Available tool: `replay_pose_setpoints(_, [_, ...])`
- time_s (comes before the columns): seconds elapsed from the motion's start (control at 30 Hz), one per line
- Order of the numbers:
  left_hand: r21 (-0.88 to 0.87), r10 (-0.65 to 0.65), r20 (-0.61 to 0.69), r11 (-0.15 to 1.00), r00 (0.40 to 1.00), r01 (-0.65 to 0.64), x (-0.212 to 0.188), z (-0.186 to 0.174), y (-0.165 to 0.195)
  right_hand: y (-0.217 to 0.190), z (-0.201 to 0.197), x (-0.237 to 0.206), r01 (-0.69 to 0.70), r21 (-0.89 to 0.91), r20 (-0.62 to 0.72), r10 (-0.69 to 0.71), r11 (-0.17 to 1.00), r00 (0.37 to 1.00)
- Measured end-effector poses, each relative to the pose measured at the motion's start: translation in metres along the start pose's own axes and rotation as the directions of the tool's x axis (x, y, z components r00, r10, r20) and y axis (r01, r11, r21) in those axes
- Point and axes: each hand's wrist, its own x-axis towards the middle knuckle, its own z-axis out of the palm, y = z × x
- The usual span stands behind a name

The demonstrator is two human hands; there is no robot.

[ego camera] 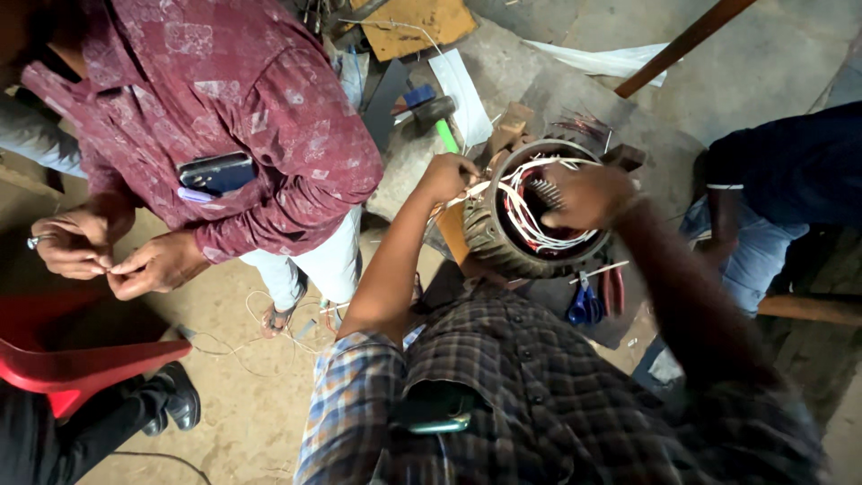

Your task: The person inserts white insulating sleeves and wires into the slots of an electric motor stator on a workbench, pressing each liner down by hand and working around the stator. Another worker beside them handles wire ends while the person continues seating liners slot by slot.

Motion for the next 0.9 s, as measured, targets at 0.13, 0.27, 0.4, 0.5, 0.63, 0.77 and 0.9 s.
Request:
replay_pose_setpoints(0.13, [-0.052,-0.198,-0.061,0.979,0.978,0.195,-0.004,0.004,-0.007,0.055,-0.032,-0.029,0.031,0.129,0.222,-0.060,0.991,0.973])
replay_pose_setpoints(0.27, [-0.190,-0.368,-0.106,0.919,0.924,0.345,-0.004,0.008,-0.023,0.072,-0.038,-0.029,0.369,0.380,-0.087,-0.365,0.848,0.927])
replay_pose_setpoints(0.4, [-0.530,-0.479,-0.048,0.756,0.877,0.384,-0.003,0.012,-0.039,0.047,-0.035,-0.013,0.208,0.309,-0.153,-0.168,0.928,0.974])
replay_pose_setpoints(0.5, [-0.773,-0.614,0.054,0.473,0.787,0.422,-0.006,0.015,-0.051,0.015,-0.032,0.009,0.304,0.081,-0.319,-0.264,0.949,0.910])
replay_pose_setpoints(0.63, [-0.360,-0.463,-0.165,0.850,0.871,0.384,-0.014,0.017,-0.062,-0.011,-0.028,0.031,0.108,-0.154,-0.245,-0.144,0.982,0.959])
replay_pose_setpoints(0.77, [-0.069,-0.184,-0.255,0.983,0.949,0.172,-0.017,0.017,-0.053,-0.008,-0.028,0.036,0.106,-0.209,-0.237,-0.155,0.972,0.959])
replay_pose_setpoints(0.9, [0.111,0.075,-0.135,0.992,0.988,-0.060,-0.016,0.014,-0.033,0.003,-0.030,0.032,0.147,-0.152,-0.270,-0.184,0.977,0.945])
